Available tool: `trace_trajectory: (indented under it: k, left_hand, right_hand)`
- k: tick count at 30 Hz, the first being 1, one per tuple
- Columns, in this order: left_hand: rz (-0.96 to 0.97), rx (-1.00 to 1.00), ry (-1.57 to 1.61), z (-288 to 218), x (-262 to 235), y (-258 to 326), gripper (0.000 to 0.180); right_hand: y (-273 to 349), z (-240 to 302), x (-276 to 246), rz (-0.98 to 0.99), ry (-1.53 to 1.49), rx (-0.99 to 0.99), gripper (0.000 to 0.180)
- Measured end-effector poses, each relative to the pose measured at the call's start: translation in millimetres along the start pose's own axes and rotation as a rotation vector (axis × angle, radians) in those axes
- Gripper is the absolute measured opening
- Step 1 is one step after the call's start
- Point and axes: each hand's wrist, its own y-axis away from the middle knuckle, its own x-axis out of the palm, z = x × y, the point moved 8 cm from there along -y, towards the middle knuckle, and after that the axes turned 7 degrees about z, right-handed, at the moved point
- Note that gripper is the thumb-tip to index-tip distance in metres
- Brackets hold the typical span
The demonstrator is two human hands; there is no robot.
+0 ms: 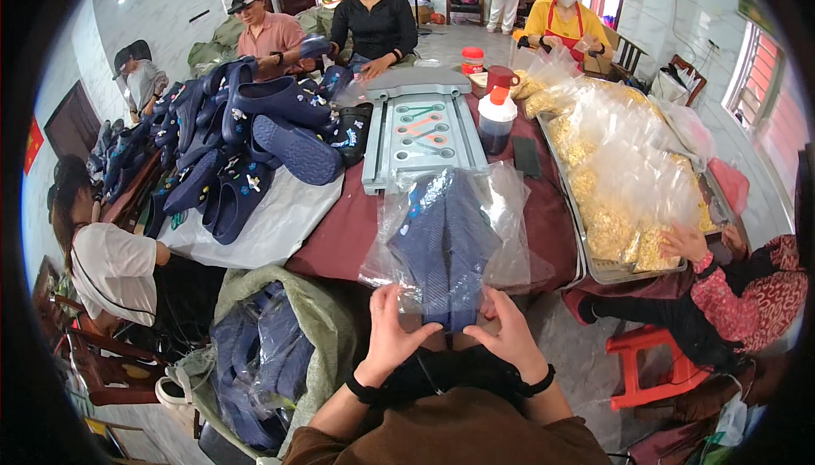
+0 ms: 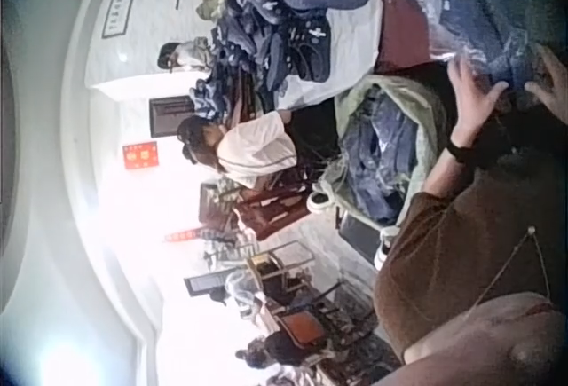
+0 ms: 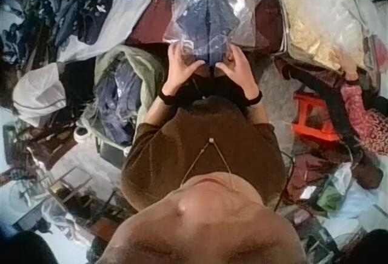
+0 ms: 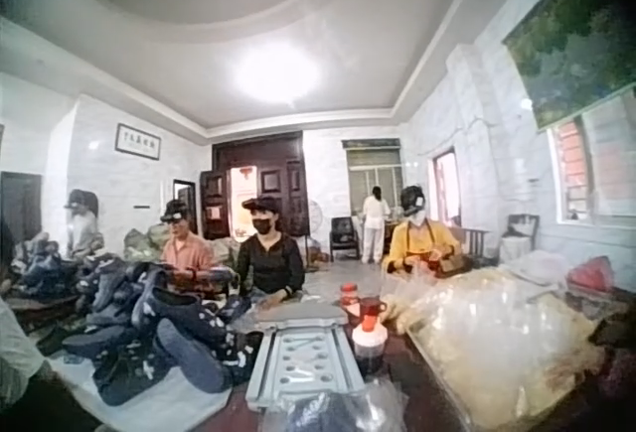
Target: Pack shoes into individual plastic bags and place them into a larger sack.
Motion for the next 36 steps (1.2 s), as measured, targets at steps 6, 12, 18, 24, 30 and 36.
trace_trajectory:
  k: [6,12,18,24,30,36]
  left_hand:
    - [-0.035,0.125,-0.068,-2,-8,-6,0.108]
    - [0.106,-0.045,0.294,14,19,-1,0.08]
    - [0.03,0.035,0.19,-1,10,0,0.061]
    - [0.107,0.077,0.177,-15,8,10,0.06]
    - [0.032,0.027,0.065,-14,3,11,0.072]
    - [-0.02,0.05,0.012,-10,0,8,0.076]
  right_hand:
    - [-1,2,-5,-0.099,0.05,-0.003,0.067]
    - [-2,-2,-4,-0.126,0.018,0.053,0.058]
    - [0,-6,-5,-0.13,-0.013,0.114,0.055]
    - [9,-9,-15,-0.038,-0.018,0.162,0.063]
    - [10,-2,-15,-0.009,0.069,0.09,0.066]
    - [10,-2,-14,0.002,0.074,0.121,0.072]
